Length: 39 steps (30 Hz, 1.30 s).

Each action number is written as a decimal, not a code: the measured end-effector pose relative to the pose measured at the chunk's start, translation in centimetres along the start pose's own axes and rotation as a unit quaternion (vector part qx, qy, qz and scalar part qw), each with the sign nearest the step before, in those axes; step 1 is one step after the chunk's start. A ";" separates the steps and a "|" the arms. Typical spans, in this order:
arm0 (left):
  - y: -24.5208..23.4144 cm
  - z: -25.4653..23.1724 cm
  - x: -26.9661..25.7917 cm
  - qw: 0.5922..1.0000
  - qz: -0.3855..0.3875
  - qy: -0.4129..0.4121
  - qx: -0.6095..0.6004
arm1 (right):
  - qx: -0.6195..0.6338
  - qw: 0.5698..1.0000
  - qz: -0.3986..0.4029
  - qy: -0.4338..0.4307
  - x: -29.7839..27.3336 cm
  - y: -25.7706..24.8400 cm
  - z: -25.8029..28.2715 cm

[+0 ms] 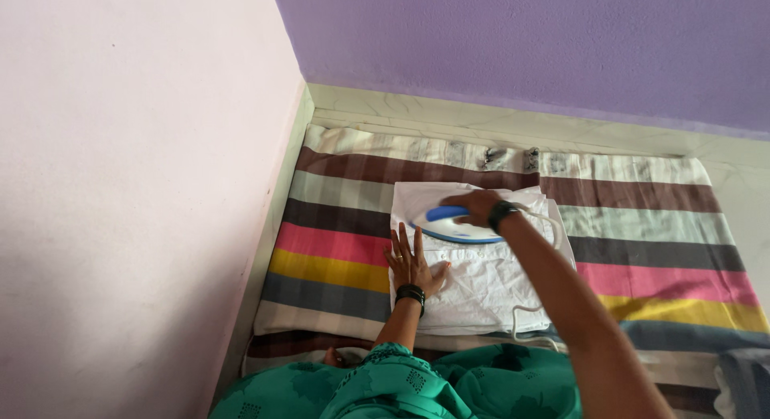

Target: The person irons a white shirt laid out on a striped mat on the floor. They smooth the fabric, use a blue and white iron to press the shirt, fold the sleeves, and finally fold the shirt into a neat stack.

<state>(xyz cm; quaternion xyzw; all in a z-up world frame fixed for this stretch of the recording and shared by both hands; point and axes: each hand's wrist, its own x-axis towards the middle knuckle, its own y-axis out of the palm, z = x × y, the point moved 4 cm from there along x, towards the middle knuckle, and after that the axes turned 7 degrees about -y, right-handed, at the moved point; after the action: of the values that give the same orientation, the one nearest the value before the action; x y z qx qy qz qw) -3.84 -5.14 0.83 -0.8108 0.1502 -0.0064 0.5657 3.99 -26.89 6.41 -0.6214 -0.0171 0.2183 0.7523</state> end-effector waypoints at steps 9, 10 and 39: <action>0.3 -0.1 0.0 1.000 0.002 -0.001 0.013 | 0.006 0.996 0.028 0.082 -6.1 -0.1 -2.3; 0.3 0.0 0.0 1.000 0.002 -0.004 0.017 | 0.019 0.996 0.020 0.080 -4.6 0.2 -1.3; -2.4 -1.1 -0.5 0.998 0.058 -0.032 0.016 | 0.008 0.987 0.017 0.162 -7.9 0.7 -5.6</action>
<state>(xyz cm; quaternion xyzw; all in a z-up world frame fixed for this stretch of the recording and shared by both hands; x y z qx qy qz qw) -3.98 -5.25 3.50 -0.7915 0.1786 0.0505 0.5823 -1.71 -34.77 6.41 -0.6430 0.1169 0.1273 0.7461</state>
